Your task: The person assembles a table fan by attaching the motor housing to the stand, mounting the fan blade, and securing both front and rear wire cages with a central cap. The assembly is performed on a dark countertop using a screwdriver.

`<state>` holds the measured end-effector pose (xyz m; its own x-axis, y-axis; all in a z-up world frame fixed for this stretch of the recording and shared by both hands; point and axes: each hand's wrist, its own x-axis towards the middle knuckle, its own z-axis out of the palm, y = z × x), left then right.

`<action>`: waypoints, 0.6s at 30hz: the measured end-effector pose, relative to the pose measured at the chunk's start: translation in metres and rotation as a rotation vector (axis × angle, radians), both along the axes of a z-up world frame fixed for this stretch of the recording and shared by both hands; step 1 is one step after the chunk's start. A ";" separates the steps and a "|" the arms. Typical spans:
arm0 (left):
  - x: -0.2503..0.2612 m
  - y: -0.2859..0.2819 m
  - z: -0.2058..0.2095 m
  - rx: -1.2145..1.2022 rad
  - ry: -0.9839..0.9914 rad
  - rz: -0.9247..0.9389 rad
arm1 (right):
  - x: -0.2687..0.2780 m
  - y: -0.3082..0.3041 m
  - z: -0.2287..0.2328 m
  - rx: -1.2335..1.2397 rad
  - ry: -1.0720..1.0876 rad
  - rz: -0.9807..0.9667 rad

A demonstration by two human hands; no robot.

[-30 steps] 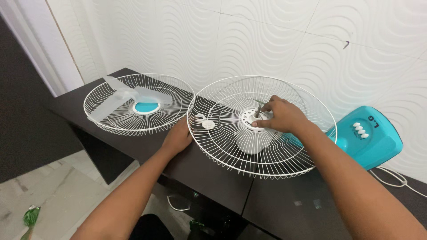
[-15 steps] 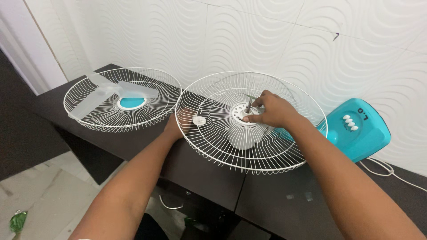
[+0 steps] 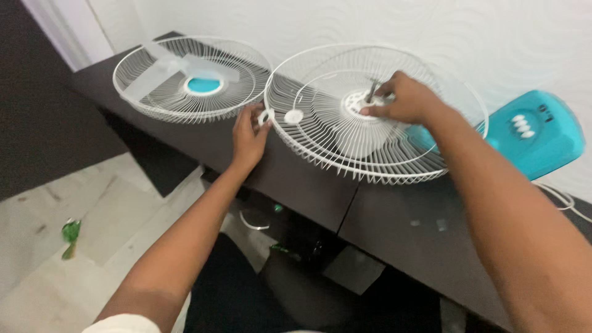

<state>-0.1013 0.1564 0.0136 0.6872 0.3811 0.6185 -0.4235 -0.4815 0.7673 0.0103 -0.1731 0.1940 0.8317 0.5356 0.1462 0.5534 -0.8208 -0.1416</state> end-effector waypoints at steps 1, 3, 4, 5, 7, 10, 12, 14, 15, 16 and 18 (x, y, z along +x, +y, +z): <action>-0.008 -0.004 0.004 -0.152 -0.034 -0.029 | 0.002 -0.002 0.000 0.017 -0.016 0.038; -0.032 -0.011 0.013 -0.301 -0.128 0.014 | 0.003 -0.003 -0.003 -0.002 -0.005 0.011; -0.045 -0.015 0.021 -0.298 -0.186 0.082 | 0.002 -0.002 -0.003 -0.012 -0.008 -0.005; -0.055 -0.020 0.032 -0.292 -0.250 0.145 | 0.002 -0.003 -0.004 -0.005 -0.001 -0.008; -0.071 -0.029 0.060 -0.274 -0.460 0.165 | 0.003 -0.004 -0.004 0.011 0.010 -0.017; -0.081 -0.041 0.114 -0.063 -0.584 0.111 | 0.005 -0.002 -0.006 -0.004 -0.014 0.000; -0.076 -0.049 0.149 0.175 -0.524 0.030 | 0.009 -0.004 -0.009 0.001 0.016 0.000; -0.070 -0.061 0.179 0.380 -0.417 -0.089 | 0.008 -0.010 -0.008 0.004 0.030 0.032; -0.061 -0.068 0.192 0.439 -0.362 -0.167 | 0.012 -0.013 -0.005 0.001 0.036 0.051; -0.052 -0.074 0.202 0.499 -0.307 -0.245 | 0.016 -0.016 -0.002 -0.003 0.042 0.069; -0.032 -0.086 0.219 0.535 -0.307 -0.282 | 0.019 -0.023 0.005 0.039 0.089 0.121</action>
<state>-0.1333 0.0704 0.2325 0.4787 -0.2000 0.8549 -0.7494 -0.6003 0.2792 0.0291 -0.1956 0.1995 0.7723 0.6276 0.0978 0.6315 -0.7420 -0.2250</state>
